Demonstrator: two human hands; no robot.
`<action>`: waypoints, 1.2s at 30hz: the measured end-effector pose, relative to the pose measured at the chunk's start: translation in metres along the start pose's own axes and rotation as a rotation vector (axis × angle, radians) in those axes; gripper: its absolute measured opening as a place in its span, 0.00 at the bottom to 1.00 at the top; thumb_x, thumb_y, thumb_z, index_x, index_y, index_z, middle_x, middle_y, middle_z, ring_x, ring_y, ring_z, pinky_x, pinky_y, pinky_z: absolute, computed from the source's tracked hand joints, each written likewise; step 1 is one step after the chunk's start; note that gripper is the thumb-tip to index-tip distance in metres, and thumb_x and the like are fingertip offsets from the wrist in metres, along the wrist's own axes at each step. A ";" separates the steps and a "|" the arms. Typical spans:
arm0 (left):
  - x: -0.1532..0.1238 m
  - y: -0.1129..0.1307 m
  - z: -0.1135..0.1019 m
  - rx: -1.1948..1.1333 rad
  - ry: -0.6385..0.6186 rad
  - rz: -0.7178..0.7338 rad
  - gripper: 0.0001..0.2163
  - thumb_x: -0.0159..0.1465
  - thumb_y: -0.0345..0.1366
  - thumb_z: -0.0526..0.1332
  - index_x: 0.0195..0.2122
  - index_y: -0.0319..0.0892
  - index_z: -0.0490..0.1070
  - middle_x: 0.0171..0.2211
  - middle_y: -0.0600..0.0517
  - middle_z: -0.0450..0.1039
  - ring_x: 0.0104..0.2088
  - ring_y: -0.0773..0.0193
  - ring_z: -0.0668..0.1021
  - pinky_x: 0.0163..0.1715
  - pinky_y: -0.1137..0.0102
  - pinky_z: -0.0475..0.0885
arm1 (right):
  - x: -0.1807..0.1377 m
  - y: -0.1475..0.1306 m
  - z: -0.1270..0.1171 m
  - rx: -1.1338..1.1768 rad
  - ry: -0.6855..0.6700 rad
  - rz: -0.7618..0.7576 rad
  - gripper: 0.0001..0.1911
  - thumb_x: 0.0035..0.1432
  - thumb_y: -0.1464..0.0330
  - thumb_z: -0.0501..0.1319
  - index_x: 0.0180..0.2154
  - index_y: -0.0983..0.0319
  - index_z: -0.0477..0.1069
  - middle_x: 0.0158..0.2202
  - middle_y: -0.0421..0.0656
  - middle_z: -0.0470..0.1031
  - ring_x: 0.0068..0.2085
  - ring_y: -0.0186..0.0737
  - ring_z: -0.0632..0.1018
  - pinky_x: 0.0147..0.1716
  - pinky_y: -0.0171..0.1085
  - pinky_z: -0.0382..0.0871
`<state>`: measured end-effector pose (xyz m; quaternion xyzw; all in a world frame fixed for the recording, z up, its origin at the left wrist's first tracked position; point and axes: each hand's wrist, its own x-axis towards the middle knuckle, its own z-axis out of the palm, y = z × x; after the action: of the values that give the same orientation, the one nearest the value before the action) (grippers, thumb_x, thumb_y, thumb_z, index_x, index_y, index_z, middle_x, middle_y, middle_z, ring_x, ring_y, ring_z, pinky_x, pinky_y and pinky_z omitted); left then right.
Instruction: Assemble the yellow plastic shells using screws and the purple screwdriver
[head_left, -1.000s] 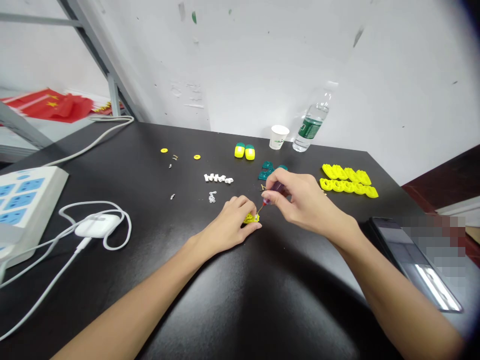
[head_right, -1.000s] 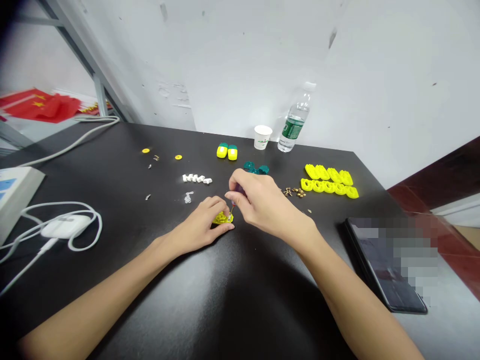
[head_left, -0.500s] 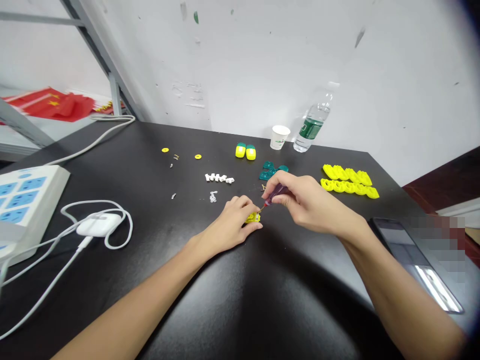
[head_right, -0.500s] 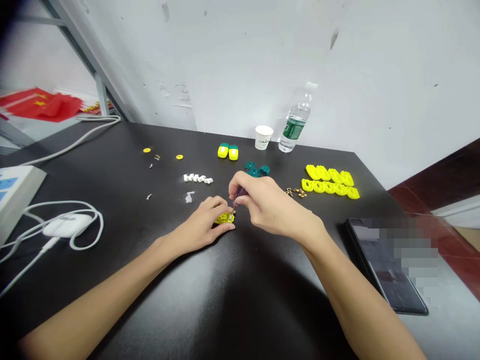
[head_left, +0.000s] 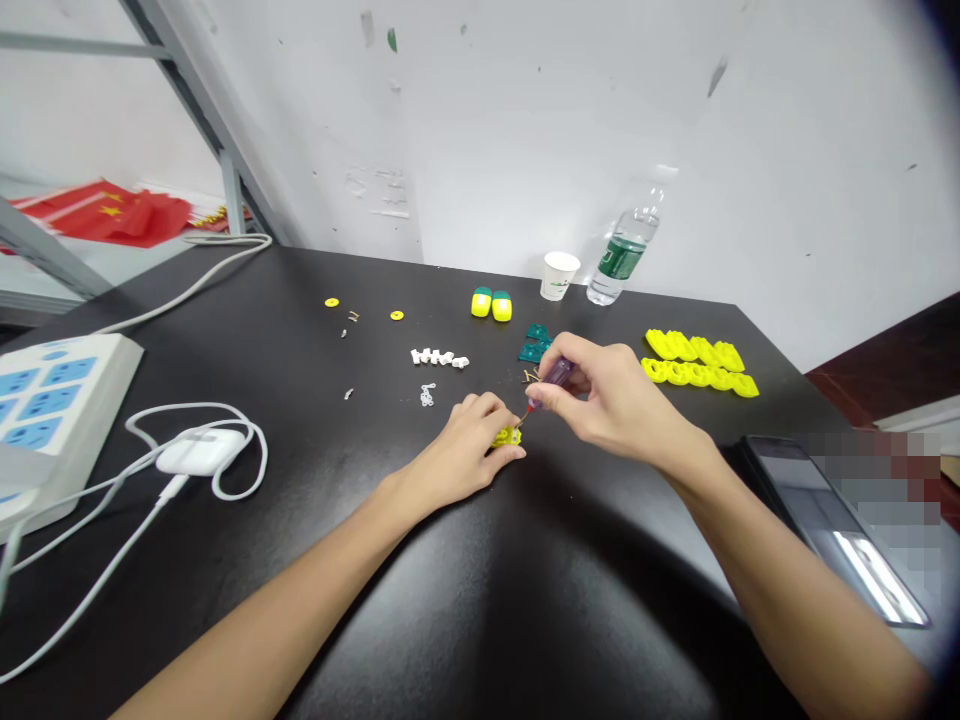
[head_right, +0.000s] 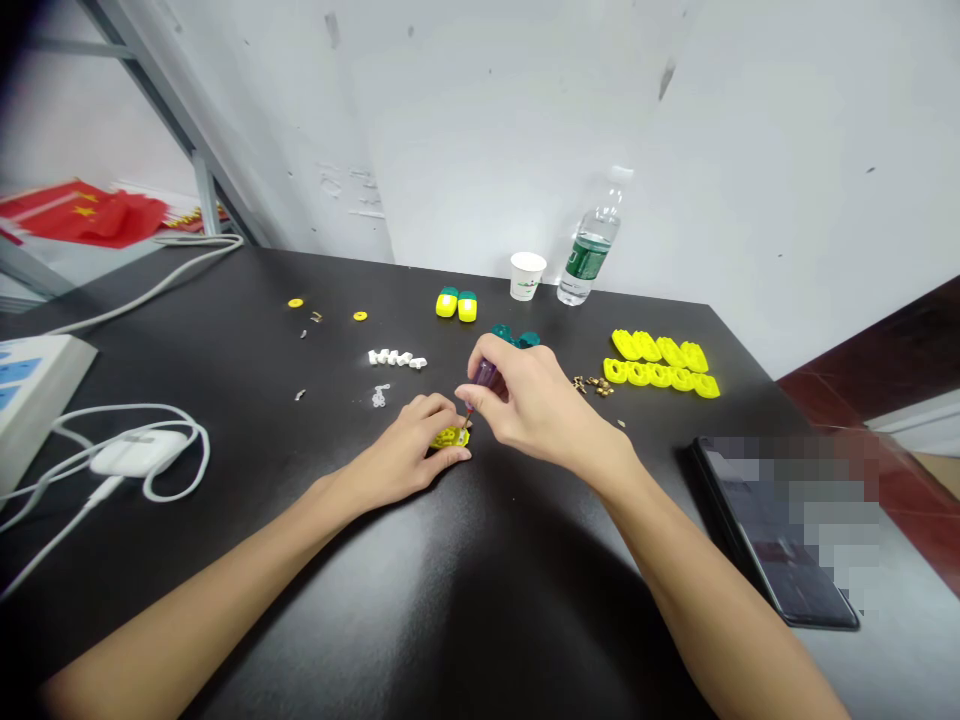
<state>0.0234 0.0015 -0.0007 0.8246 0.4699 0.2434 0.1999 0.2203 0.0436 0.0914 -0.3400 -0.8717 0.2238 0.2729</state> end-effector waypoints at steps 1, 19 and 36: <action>0.000 0.000 0.000 0.001 0.001 0.002 0.08 0.68 0.40 0.61 0.44 0.43 0.70 0.45 0.47 0.68 0.44 0.55 0.69 0.48 0.58 0.67 | 0.000 0.000 0.001 0.006 0.002 0.004 0.05 0.61 0.67 0.61 0.35 0.59 0.66 0.27 0.39 0.77 0.27 0.36 0.75 0.30 0.36 0.66; 0.000 -0.002 -0.001 0.001 -0.007 0.011 0.08 0.67 0.40 0.61 0.44 0.43 0.69 0.45 0.48 0.67 0.43 0.56 0.69 0.50 0.58 0.66 | -0.002 0.002 -0.003 0.060 -0.110 -0.064 0.14 0.66 0.72 0.53 0.53 0.59 0.63 0.42 0.44 0.76 0.38 0.39 0.77 0.39 0.39 0.70; 0.000 -0.001 0.001 0.002 -0.005 0.008 0.08 0.68 0.39 0.61 0.44 0.42 0.69 0.45 0.48 0.67 0.44 0.56 0.68 0.50 0.58 0.66 | -0.002 0.004 -0.009 -0.020 -0.165 -0.021 0.09 0.62 0.78 0.54 0.41 0.59 0.67 0.37 0.40 0.76 0.38 0.35 0.78 0.36 0.33 0.69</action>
<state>0.0232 0.0021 -0.0019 0.8273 0.4664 0.2417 0.1992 0.2292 0.0464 0.0954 -0.3141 -0.8969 0.2394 0.1992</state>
